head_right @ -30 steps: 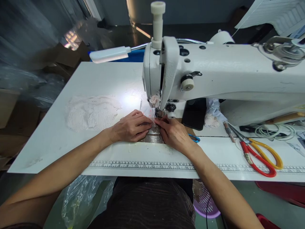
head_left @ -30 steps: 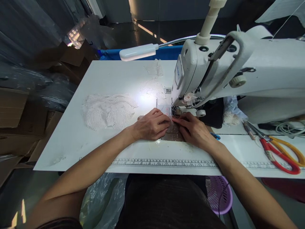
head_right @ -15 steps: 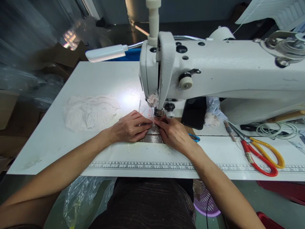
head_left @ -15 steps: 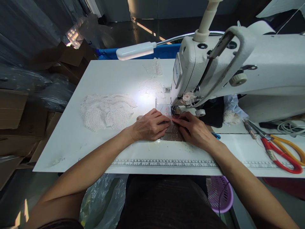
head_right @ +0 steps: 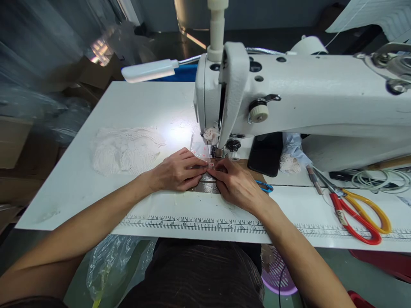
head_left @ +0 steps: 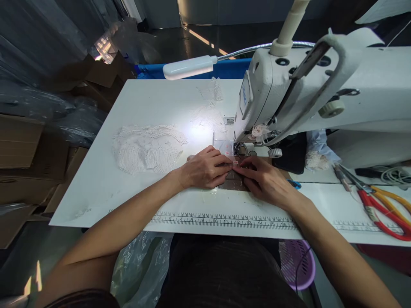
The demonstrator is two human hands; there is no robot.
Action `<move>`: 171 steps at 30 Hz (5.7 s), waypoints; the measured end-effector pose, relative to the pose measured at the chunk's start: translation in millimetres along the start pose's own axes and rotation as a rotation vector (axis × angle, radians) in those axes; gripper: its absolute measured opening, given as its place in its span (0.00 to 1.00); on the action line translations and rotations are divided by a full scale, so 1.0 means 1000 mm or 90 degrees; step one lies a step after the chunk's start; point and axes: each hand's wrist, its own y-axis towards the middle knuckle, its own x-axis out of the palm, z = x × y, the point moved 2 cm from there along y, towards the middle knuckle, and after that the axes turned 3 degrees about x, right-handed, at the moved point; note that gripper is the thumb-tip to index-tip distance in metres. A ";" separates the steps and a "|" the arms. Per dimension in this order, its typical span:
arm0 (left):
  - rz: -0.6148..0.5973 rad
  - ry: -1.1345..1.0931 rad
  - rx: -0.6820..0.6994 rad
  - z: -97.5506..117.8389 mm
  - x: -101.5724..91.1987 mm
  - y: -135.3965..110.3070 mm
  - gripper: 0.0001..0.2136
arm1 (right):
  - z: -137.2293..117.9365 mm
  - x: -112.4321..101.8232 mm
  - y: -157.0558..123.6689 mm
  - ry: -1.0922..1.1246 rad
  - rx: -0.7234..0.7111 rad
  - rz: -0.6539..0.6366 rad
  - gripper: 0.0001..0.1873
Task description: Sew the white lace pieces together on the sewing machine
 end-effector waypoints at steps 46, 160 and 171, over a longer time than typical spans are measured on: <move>0.024 -0.044 -0.173 -0.026 0.016 0.013 0.13 | 0.002 0.008 -0.001 0.026 0.098 0.000 0.21; -0.097 -0.009 -0.114 -0.023 0.005 0.017 0.20 | 0.041 -0.016 0.010 0.112 0.325 0.022 0.21; -0.106 -0.004 -0.118 -0.024 0.004 0.016 0.21 | 0.032 -0.019 -0.003 0.166 0.345 0.050 0.19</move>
